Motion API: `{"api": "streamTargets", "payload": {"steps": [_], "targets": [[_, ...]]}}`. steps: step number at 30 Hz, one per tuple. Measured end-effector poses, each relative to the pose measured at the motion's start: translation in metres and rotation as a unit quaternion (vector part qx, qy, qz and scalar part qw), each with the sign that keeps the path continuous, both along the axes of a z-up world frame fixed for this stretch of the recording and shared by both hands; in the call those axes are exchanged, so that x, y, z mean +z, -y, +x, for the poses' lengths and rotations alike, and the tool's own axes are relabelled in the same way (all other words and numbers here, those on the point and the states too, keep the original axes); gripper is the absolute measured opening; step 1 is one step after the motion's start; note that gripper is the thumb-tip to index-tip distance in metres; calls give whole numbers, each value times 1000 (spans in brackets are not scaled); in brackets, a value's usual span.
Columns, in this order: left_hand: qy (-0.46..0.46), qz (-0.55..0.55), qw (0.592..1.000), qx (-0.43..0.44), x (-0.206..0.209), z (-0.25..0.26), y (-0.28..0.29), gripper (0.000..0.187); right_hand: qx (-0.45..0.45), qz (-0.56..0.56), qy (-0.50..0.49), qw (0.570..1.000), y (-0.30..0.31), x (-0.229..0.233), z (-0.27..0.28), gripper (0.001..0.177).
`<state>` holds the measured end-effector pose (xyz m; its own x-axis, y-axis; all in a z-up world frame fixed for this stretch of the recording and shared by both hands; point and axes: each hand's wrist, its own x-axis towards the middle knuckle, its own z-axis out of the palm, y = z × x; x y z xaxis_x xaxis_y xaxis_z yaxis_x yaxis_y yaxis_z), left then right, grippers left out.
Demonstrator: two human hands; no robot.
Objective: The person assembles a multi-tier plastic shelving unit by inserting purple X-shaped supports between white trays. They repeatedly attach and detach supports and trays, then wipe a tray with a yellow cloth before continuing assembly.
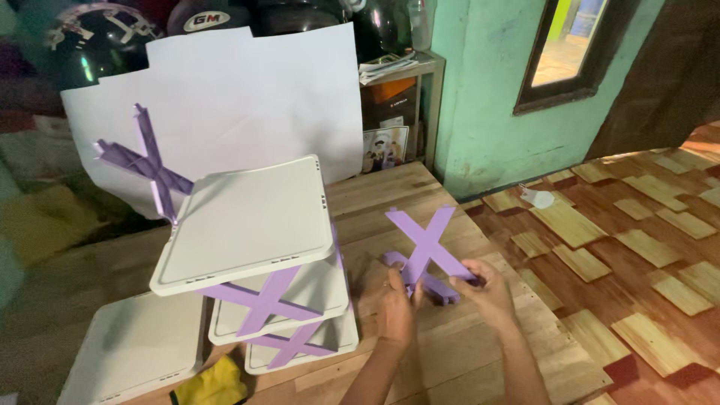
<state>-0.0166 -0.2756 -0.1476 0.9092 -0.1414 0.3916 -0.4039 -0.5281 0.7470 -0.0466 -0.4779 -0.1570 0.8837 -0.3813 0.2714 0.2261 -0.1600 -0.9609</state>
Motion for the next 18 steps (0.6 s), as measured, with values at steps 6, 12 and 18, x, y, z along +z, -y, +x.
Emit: {"api": "streamTargets", "payload": {"steps": [6,12,18], "targets": [[4,106,991,81,-92,30,10,58,-63,-72,-16,995,-9,-82,29,36],[12,65,993,101,-142,46,24,55,-176,-205,-46,962,-23,-97,30,39],[-72,122,986,91,-143,44,27,56,-165,-182,-126,961,-24,-103,30,40]]}}
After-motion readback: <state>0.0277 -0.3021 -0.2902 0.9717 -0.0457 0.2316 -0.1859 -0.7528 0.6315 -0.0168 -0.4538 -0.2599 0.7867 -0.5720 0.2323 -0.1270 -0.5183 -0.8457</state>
